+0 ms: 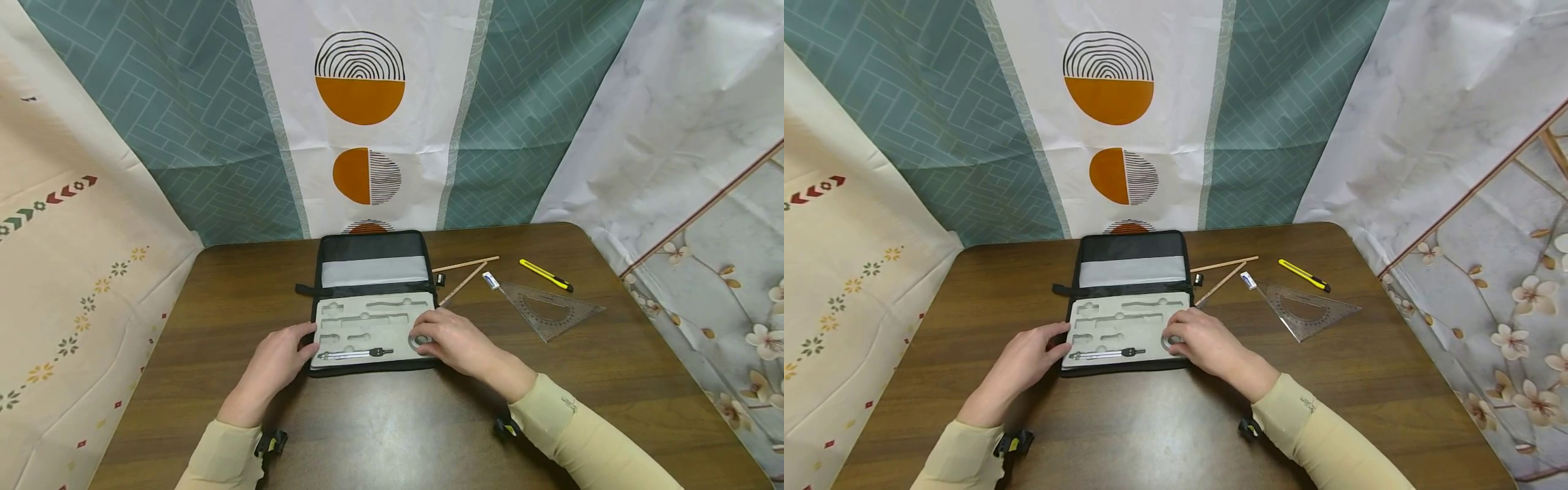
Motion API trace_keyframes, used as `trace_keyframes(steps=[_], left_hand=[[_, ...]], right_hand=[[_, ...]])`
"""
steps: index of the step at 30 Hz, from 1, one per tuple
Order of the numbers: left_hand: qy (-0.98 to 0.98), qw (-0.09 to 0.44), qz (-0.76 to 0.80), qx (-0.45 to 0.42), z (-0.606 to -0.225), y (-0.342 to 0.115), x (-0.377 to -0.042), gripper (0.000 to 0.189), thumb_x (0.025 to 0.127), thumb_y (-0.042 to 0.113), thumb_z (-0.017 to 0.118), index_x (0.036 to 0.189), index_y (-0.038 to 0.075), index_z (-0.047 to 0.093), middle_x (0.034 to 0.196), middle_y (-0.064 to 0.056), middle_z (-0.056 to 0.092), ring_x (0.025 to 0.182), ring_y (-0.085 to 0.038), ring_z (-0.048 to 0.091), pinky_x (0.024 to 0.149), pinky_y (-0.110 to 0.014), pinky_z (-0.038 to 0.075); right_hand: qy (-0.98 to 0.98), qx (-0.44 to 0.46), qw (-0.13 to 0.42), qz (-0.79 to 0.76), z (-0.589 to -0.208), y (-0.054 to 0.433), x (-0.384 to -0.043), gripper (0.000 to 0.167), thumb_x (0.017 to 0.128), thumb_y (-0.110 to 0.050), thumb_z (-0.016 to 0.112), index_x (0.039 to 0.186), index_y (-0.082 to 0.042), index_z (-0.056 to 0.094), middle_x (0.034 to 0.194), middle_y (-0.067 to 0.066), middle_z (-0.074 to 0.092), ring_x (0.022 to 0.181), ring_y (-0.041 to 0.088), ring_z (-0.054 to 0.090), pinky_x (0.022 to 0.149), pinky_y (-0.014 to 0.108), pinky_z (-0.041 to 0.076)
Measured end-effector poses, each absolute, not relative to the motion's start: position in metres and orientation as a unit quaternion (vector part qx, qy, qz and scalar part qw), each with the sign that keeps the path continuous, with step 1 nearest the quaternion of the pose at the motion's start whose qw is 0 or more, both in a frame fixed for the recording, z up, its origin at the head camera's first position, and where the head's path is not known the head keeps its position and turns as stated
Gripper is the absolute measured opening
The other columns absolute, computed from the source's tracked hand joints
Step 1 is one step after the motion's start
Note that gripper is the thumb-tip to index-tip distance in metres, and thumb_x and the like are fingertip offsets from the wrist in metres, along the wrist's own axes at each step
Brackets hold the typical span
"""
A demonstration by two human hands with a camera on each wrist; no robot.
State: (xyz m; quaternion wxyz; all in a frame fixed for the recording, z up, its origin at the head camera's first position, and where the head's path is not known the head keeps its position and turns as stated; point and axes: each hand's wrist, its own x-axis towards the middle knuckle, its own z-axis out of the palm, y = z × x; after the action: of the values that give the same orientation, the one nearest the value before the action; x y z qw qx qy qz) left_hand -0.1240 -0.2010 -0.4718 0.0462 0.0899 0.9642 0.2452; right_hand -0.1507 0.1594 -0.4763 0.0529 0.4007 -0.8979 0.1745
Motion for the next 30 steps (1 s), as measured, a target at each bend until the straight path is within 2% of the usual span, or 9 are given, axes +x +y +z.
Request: trace_keyframes(steps=[21, 30], left_hand=[[0.964, 0.047, 0.247, 0.091, -0.4704, -0.2003, -0.1236, 0.045, 0.102, 0.009, 0.080, 0.144, -0.005, 0.068, 0.146, -0.029, 0.066, 0.134, -0.047, 0.065, 0.111, -0.064, 0.052], [0.965, 0.048, 0.243, 0.090, -0.4714, -0.1996, -0.1231, 0.045, 0.102, 0.009, 0.080, 0.143, -0.005, 0.069, 0.146, -0.029, 0.066, 0.134, -0.047, 0.065, 0.111, -0.065, 0.051]], right_hand=[[-0.899, 0.396, 0.061, 0.174, -0.4774, 0.1596, -0.1519, 0.024, 0.090, -0.018, 0.093, 0.112, -0.015, 0.084, 0.114, -0.001, 0.075, 0.108, 0.019, 0.069, 0.092, 0.039, 0.061], [-0.901, 0.396, 0.023, 0.175, -0.4700, 0.1625, -0.1532, 0.029, 0.089, -0.010, 0.093, 0.116, -0.013, 0.083, 0.119, -0.001, 0.077, 0.112, 0.019, 0.072, 0.097, 0.039, 0.062]])
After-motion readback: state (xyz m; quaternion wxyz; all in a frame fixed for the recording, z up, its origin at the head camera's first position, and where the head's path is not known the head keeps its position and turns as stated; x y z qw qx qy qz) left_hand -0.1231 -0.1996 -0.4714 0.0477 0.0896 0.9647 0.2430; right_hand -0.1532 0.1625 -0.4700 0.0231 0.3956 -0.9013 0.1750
